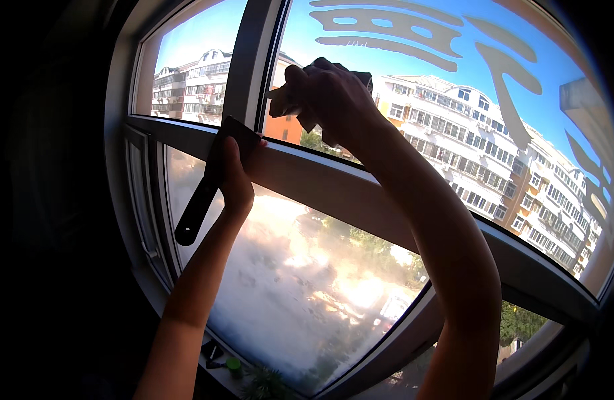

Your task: The person removes stickers and residue from a window pane using a scraper and a cloth.

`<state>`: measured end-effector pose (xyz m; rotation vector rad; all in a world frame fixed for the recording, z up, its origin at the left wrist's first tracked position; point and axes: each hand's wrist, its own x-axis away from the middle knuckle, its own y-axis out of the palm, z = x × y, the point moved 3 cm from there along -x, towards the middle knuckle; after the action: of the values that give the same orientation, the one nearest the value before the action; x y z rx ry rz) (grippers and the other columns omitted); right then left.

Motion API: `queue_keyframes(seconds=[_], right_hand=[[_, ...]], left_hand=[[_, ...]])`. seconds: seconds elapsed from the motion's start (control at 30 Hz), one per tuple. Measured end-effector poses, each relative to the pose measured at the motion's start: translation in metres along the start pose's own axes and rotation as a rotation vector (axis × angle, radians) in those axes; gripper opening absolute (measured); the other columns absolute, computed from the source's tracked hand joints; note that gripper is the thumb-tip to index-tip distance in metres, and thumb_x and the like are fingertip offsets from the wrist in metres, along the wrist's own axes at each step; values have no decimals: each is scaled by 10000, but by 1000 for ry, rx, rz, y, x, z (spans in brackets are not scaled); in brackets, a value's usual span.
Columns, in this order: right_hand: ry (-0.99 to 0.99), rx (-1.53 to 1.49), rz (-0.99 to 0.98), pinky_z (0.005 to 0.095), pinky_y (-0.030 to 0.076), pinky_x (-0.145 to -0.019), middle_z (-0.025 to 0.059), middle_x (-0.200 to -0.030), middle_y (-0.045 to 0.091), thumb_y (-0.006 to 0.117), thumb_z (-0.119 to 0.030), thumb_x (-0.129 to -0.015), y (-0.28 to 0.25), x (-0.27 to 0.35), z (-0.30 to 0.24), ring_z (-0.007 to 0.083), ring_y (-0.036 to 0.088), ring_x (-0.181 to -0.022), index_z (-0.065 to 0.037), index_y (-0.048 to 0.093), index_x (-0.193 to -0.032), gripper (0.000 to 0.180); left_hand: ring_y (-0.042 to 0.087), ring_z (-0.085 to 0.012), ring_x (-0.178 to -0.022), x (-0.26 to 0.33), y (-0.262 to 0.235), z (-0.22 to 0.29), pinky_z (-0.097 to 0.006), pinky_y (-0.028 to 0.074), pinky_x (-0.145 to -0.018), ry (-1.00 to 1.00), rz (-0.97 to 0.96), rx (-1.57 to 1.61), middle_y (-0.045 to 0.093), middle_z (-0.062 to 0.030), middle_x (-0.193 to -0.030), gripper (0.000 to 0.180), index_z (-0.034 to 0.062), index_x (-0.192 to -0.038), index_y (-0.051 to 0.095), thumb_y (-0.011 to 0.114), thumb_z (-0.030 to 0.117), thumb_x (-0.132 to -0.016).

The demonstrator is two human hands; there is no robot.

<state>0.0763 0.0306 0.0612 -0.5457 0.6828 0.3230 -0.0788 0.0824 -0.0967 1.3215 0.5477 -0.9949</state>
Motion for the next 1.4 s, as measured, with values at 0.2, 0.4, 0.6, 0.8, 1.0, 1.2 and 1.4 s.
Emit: queue_keyframes(seconds=[0.2,0.4,0.6,0.8,1.0,1.2,1.4], right_hand=[[114,40,342,328,572,-699,102,-797,697,688,-54,-846,6,-34,37,198,680,-721,-46,568,-925,144],[60,42,87,391,573,-721,83,-795,672,719,-74,-816,18,-9,-11,237,657,-867,-70,589,-969,200],[182,129,282,400,527,-820,79,-838,693,732,-45,-783,15,-19,10,226,652,-849,-50,569,-946,231],[292,-249,-80,425,560,-750,70,-972,686,750,-113,-788,21,-6,-17,264,654,-966,-81,583,-956,240],[254,124,484,409,495,-862,46,-894,651,662,14,-777,25,-38,15,262,582,-994,-106,642,-895,169],[113,-224,41,397,527,-837,88,-978,658,672,-21,-817,70,-14,-44,269,611,-976,-70,621,-1005,201],[399,-240,-189,413,532,-786,116,-948,675,727,-120,-808,1,22,-58,268,642,-931,-54,616,-1011,241]], left_hand=[[656,-161,-839,3,11,0,-305,554,-764,-1,-32,17,641,-76,-942,339,-6,-1065,579,469,311,-1019],[623,-148,-861,21,-6,42,-287,493,-809,165,116,-380,646,-53,-931,354,-20,-1028,622,491,309,-1014],[585,-114,-893,66,-38,37,-280,459,-817,-93,-165,-349,669,-72,-978,259,-16,-1067,624,494,198,-1000],[618,-192,-714,111,-72,59,-297,484,-614,-14,-388,-756,624,-130,-823,211,-62,-943,655,538,112,-964],[614,-231,-706,131,-56,48,-331,477,-607,-131,-456,-799,592,-129,-755,111,6,-951,616,577,110,-943],[654,-227,-774,142,-47,60,-325,524,-665,-11,-491,-935,629,-103,-854,103,37,-970,618,654,73,-880],[665,-206,-693,149,-55,73,-299,524,-586,-140,-534,-942,649,-104,-830,95,25,-907,633,694,56,-841]])
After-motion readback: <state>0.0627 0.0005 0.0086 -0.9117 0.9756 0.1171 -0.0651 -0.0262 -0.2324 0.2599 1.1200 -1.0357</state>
